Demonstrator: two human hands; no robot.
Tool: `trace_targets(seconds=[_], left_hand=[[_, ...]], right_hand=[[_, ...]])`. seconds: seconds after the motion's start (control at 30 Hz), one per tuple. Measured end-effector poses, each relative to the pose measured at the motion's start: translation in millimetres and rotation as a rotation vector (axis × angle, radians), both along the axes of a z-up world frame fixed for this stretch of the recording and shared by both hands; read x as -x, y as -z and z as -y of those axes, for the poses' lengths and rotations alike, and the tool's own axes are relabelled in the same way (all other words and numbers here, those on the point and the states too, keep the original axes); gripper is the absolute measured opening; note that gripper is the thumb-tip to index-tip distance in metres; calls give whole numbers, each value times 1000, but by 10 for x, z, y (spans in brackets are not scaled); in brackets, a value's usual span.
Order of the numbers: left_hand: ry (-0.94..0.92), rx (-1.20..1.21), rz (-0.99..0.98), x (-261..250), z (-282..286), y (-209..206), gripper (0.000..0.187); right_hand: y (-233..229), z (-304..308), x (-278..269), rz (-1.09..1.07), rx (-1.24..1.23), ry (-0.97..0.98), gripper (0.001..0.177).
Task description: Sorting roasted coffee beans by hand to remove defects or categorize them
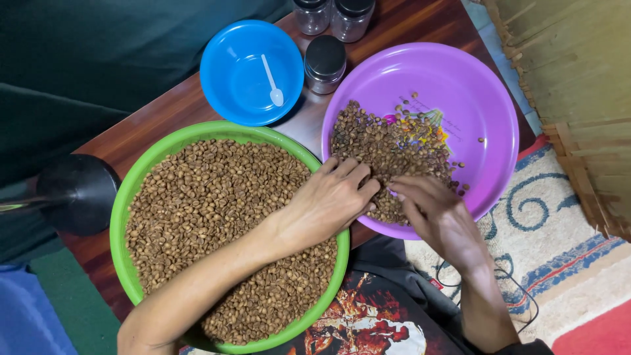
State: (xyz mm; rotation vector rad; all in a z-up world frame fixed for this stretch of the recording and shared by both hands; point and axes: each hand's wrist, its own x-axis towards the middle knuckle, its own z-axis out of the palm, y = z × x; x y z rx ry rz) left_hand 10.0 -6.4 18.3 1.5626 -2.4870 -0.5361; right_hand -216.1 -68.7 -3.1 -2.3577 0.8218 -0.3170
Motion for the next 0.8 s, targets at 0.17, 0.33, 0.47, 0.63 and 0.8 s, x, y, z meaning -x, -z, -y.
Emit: trace_targets(seconds=[0.17, 0.33, 0.47, 0.63, 0.8], left_hand=[[23, -51, -17, 34, -93, 198, 29], [19, -10, -28, 69, -5, 50, 32], [41, -90, -19, 97, -66, 102, 32], [46, -80, -52, 101, -37, -33, 34], [10, -51, -33, 150, -182, 272, 37]], right_hand=[[-45, 17, 78, 42, -13, 26, 26], [-99, -69, -62, 82, -187, -107, 22], [-80, 19, 43, 41, -72, -4, 27], [-133, -32, 151, -4, -175, 9, 27], [-263, -9, -8, 55, -221, -49, 28]])
